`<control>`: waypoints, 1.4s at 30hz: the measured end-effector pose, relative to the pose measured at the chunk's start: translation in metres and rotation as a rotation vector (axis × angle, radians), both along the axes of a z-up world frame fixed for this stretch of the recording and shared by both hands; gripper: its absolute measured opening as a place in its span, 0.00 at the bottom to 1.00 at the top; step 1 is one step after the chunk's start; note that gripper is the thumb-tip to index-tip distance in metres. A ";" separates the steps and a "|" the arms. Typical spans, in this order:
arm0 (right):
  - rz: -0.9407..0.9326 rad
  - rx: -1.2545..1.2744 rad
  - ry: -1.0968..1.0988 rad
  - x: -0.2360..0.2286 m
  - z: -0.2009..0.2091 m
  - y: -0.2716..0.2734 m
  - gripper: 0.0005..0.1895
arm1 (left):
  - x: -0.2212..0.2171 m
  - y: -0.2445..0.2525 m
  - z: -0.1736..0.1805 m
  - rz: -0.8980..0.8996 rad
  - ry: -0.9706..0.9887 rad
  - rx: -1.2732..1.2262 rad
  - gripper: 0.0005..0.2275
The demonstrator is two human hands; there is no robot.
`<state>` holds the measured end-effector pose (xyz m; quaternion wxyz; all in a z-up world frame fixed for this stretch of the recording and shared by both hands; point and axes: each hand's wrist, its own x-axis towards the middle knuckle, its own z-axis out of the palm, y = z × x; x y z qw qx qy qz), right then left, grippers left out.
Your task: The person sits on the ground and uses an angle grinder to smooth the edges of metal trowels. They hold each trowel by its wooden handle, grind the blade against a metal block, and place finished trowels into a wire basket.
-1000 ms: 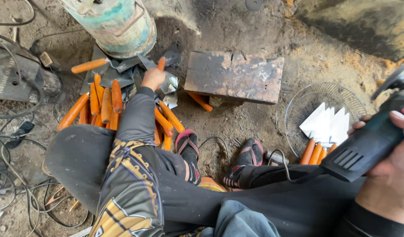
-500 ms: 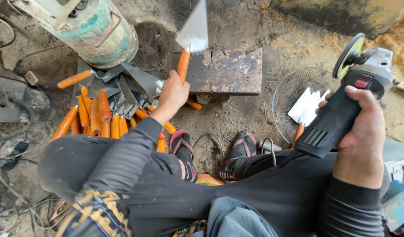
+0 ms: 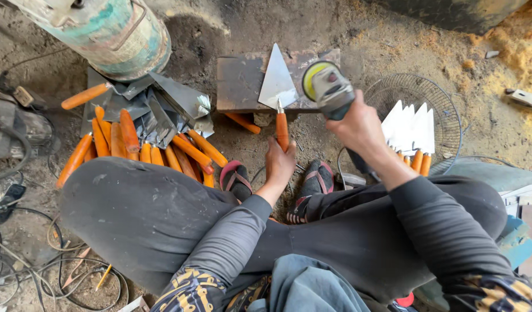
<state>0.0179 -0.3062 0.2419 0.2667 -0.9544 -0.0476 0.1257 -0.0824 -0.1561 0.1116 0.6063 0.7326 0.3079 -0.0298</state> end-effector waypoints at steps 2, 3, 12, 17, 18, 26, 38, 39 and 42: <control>0.045 -0.166 0.054 0.003 -0.009 0.012 0.38 | 0.007 -0.002 -0.005 0.030 0.050 -0.176 0.12; 0.067 -0.190 0.064 0.001 -0.014 0.019 0.38 | 0.008 -0.003 -0.007 0.022 0.046 -0.155 0.12; 0.148 -0.248 0.168 0.006 -0.043 0.040 0.41 | 0.011 -0.005 -0.028 -0.027 0.009 0.012 0.14; 0.127 -0.228 0.174 0.011 -0.051 0.047 0.42 | 0.014 0.002 -0.026 -0.050 0.066 -0.013 0.14; 0.123 -0.228 0.171 0.014 -0.053 0.048 0.42 | 0.014 0.004 -0.025 -0.055 0.071 -0.018 0.14; 0.046 -0.085 0.041 0.046 -0.068 0.051 0.42 | 0.016 0.008 -0.025 -0.070 0.061 0.021 0.14; -0.026 -0.050 0.097 0.033 -0.071 0.040 0.43 | 0.015 0.007 -0.018 -0.087 0.087 -0.011 0.15; -0.022 -0.059 0.119 0.032 -0.072 0.041 0.42 | 0.016 0.008 -0.017 -0.085 0.101 -0.016 0.15; 0.021 -0.090 0.134 0.031 -0.073 0.039 0.42 | 0.019 0.009 -0.015 -0.076 0.060 0.001 0.15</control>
